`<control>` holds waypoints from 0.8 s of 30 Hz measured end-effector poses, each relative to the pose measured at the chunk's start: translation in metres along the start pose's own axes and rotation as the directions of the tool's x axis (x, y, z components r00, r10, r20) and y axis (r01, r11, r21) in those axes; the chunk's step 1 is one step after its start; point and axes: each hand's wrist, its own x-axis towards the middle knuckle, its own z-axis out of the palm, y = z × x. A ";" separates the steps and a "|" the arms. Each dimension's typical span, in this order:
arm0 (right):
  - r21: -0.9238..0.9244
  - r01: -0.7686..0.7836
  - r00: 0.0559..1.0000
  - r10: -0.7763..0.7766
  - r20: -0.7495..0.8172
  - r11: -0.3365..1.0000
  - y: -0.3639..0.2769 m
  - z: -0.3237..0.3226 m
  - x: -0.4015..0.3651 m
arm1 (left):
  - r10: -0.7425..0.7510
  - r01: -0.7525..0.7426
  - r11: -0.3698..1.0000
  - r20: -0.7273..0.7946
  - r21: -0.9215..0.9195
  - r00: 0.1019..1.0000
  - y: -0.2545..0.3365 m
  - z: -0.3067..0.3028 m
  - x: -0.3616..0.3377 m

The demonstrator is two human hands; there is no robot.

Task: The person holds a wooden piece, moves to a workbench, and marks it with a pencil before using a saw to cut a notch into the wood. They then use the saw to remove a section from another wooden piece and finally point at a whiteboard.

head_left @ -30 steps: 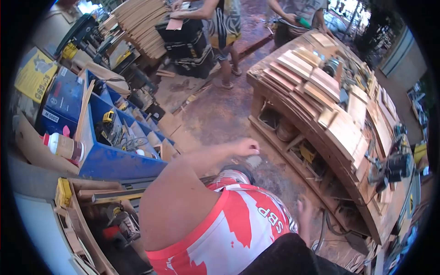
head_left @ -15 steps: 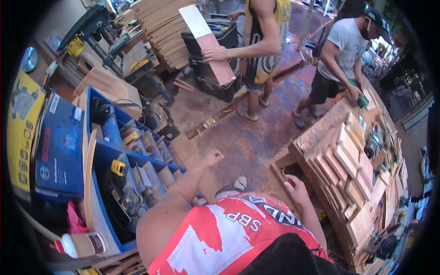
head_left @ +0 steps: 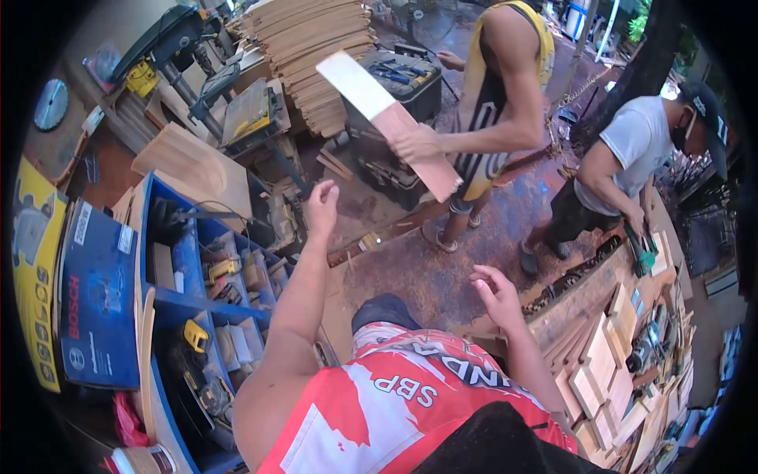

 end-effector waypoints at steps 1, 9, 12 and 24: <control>0.036 -0.015 1.000 0.015 -0.006 0.999 -0.009 -0.002 0.010 | 0.006 -0.006 1.000 -0.030 -0.015 1.000 0.001 0.003 0.031; 0.083 -0.030 0.949 0.055 -0.311 0.996 0.021 0.016 0.097 | 0.356 -0.399 0.847 -0.185 -0.350 0.916 0.077 0.109 0.273; 0.147 -0.081 0.896 0.136 -0.422 0.986 0.015 0.053 0.132 | 0.304 -0.368 0.882 -0.242 -0.294 0.921 0.070 0.151 0.359; 0.166 -0.201 0.801 0.260 -0.540 0.965 -0.005 0.132 0.163 | -0.298 0.136 0.570 -0.049 -0.810 0.953 -0.014 0.190 0.442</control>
